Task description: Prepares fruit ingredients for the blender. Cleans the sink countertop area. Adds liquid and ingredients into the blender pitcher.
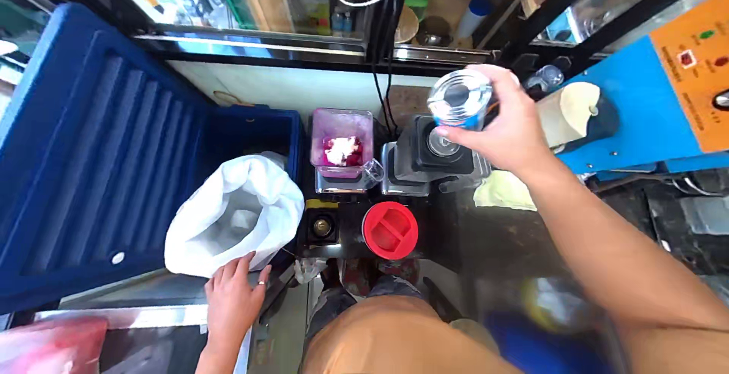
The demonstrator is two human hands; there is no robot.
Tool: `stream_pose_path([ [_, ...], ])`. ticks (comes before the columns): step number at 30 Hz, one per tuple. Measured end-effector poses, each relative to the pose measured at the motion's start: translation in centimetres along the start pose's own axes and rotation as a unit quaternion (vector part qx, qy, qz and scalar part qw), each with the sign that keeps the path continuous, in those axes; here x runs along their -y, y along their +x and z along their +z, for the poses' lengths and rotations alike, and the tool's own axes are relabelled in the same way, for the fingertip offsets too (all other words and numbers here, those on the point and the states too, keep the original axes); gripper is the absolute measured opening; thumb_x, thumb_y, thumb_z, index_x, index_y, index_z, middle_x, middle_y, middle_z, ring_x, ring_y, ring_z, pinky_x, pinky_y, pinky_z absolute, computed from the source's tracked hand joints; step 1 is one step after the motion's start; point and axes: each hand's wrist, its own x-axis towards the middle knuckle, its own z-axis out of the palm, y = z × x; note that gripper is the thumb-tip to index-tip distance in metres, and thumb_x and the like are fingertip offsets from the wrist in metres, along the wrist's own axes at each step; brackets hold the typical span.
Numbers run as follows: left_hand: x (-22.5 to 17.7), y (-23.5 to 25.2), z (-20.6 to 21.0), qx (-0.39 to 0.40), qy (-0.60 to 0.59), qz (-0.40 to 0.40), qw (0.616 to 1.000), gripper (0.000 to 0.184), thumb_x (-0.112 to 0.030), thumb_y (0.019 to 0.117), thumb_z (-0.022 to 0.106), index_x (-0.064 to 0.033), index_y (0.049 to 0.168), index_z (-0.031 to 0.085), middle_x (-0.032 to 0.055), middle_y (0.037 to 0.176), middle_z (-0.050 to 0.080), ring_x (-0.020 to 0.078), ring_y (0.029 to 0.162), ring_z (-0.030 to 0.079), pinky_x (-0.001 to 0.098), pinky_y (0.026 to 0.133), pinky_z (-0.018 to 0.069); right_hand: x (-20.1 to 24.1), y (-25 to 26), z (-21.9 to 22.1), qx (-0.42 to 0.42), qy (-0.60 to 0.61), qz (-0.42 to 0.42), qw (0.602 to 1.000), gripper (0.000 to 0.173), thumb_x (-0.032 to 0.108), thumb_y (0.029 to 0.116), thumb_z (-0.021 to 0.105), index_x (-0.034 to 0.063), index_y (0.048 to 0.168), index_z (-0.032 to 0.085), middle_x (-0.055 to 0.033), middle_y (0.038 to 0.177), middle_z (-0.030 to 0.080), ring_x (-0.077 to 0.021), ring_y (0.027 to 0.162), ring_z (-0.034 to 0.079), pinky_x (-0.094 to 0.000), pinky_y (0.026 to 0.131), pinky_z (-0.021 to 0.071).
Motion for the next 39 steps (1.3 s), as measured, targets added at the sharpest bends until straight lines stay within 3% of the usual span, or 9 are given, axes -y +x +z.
stream_pose_path([
  [3,0.5,-0.3,0.6,-0.042,-0.012,0.008,0.999,0.051,-0.053,0.0961,0.055,-0.0131,0.124,0.071,0.0183,0.121,0.069,0.0416,0.115,0.063,0.0648,0.1,0.0447,0.8,3.7,3.3,0.093,-0.107,-0.055,0.988,0.09,0.053,0.0724,0.087,0.0169,0.148,0.053,-0.0083,0.136,0.064,-0.0277,0.125,0.06,-0.0591,0.11,0.0409],
  [8,0.7,-0.2,1.0,-0.071,-0.035,0.002,0.997,0.046,-0.05,0.0969,0.053,-0.0124,0.114,0.075,0.0156,0.113,0.071,0.0386,0.11,0.066,0.0613,0.099,0.0471,1.7,7.0,7.0,0.186,-0.214,-0.132,0.95,0.086,0.056,0.0728,0.084,0.0242,0.147,0.054,-0.0065,0.134,0.065,-0.0276,0.124,0.06,-0.0579,0.104,0.0432],
  [13,1.0,-0.2,1.5,-0.082,-0.033,-0.002,0.996,0.045,-0.049,0.097,0.051,-0.0136,0.111,0.075,0.0138,0.111,0.072,0.0365,0.109,0.066,0.0586,0.098,0.0482,3.4,8.7,9.3,0.25,-0.284,-0.176,0.909,0.084,0.052,0.0736,0.083,0.0244,0.147,0.054,-0.0076,0.13,0.066,-0.0298,0.12,0.061,-0.0569,0.1,0.0431],
  [23,1.2,-0.2,1.7,-0.068,-0.023,-0.012,0.997,0.045,-0.049,0.0974,0.049,-0.0142,0.111,0.075,0.0138,0.112,0.071,0.0366,0.11,0.065,0.0584,0.099,0.0472,4.8,11.1,10.2,0.265,-0.353,-0.243,0.864,0.078,0.042,0.0764,0.082,0.0205,0.147,0.056,-0.0128,0.127,0.065,-0.0352,0.115,0.06,-0.0584,0.097,0.0421],
  [30,1.0,-0.1,1.6,-0.058,-0.015,-0.014,0.998,0.046,-0.049,0.0967,0.049,-0.0144,0.112,0.075,0.0138,0.114,0.071,0.0364,0.112,0.065,0.0585,0.1,0.0465,6.7,9.6,9.4,0.291,-0.384,-0.292,0.826,0.072,0.037,0.0761,0.082,0.0207,0.143,0.059,-0.0146,0.121,0.066,-0.0378,0.112,0.061,-0.0579,0.091,0.0437],
  [39,1.1,-0.2,1.7,-0.062,-0.011,-0.015,0.998,0.046,-0.049,0.0968,0.047,-0.0148,0.111,0.075,0.0127,0.113,0.071,0.0356,0.111,0.065,0.0579,0.099,0.0464,8.3,11.2,12.3,0.266,-0.368,-0.293,0.841,0.076,0.039,0.0772,0.082,0.0232,0.146,0.056,-0.0145,0.125,0.063,-0.0376,0.114,0.058,-0.0576,0.093,0.0413],
])
